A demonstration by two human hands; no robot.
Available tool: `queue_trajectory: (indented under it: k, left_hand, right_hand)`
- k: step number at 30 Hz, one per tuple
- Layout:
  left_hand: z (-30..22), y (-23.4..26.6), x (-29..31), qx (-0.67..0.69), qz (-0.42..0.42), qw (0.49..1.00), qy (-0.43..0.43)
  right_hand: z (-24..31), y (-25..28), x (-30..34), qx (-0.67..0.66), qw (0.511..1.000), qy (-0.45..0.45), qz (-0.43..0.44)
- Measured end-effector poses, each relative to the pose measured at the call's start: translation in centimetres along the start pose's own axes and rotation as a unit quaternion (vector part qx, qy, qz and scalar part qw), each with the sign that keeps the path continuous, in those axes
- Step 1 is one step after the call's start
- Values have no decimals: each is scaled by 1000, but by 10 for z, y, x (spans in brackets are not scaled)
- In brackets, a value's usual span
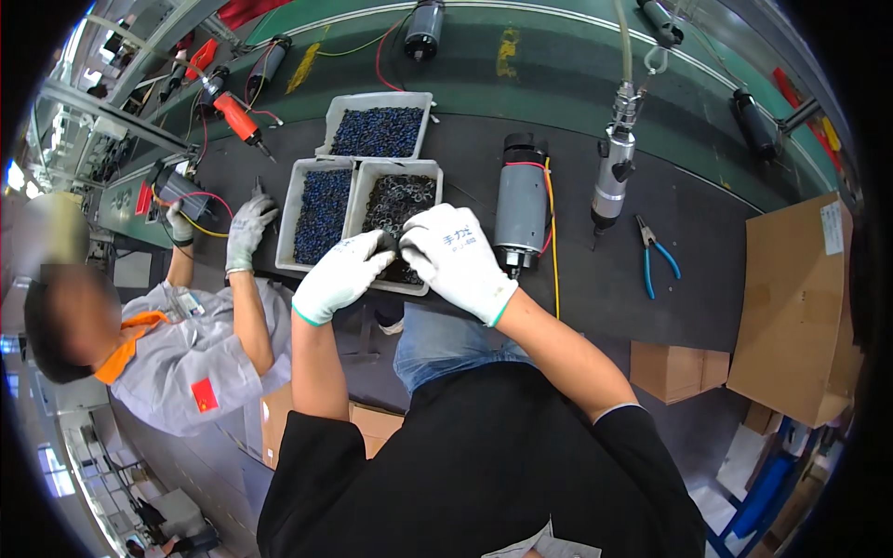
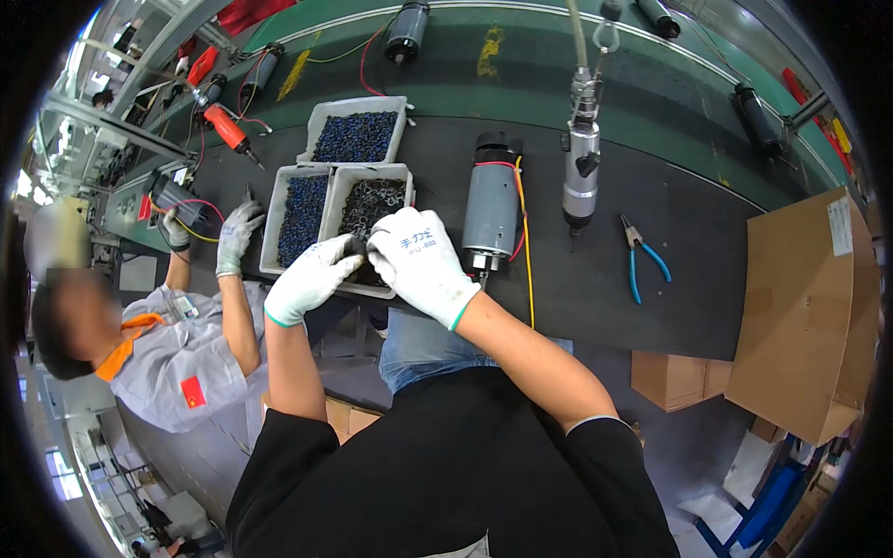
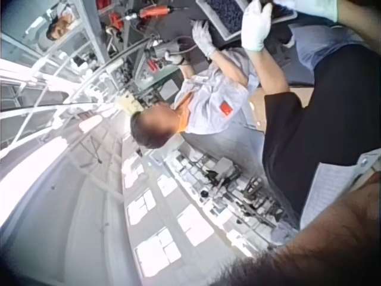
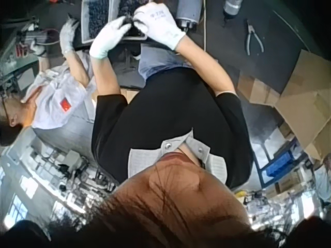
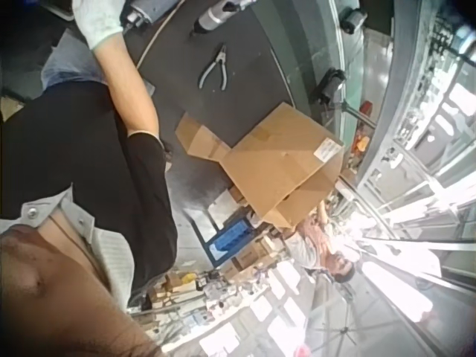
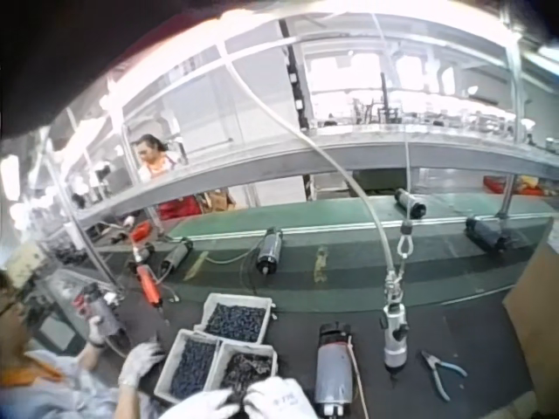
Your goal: Assembling a motor component using an air screwdriver and pliers on an assembly line.
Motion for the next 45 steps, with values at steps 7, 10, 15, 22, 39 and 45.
queue_trajectory:
  k: [7,10,15,22,39,45]
  left_hand:
    - [-13,-7,13,81,-74,992,60]
    - [-31,-15,17,180,-121,970,108]
    - [-55,-46,15,299,-265,904,149]
    - [-93,-68,30,381,-235,879,166]
    - [-185,-167,-6,483,-5,855,189]
    - [-177,-191,-23,628,-33,742,231]
  right_hand:
    - [-2,11,1,-66,996,-57,18]
    - [1,19,0,-144,984,-109,-3]
    - [-2,26,14,-215,955,-191,-65]
    - [19,151,62,26,972,-149,-180]
    - [-139,238,179,448,863,-217,-88]
    - [-91,254,165,102,984,-86,-115]
Point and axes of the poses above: each hand's wrist, its own x-axis away from the middle knuckle, its own y-axis out of the back of the hand, z = x × y, the point moved 3 cm from there along -x, towards the middle knuckle, and after that the axes turned 9 degrees about -z, right-handed, at the moved point
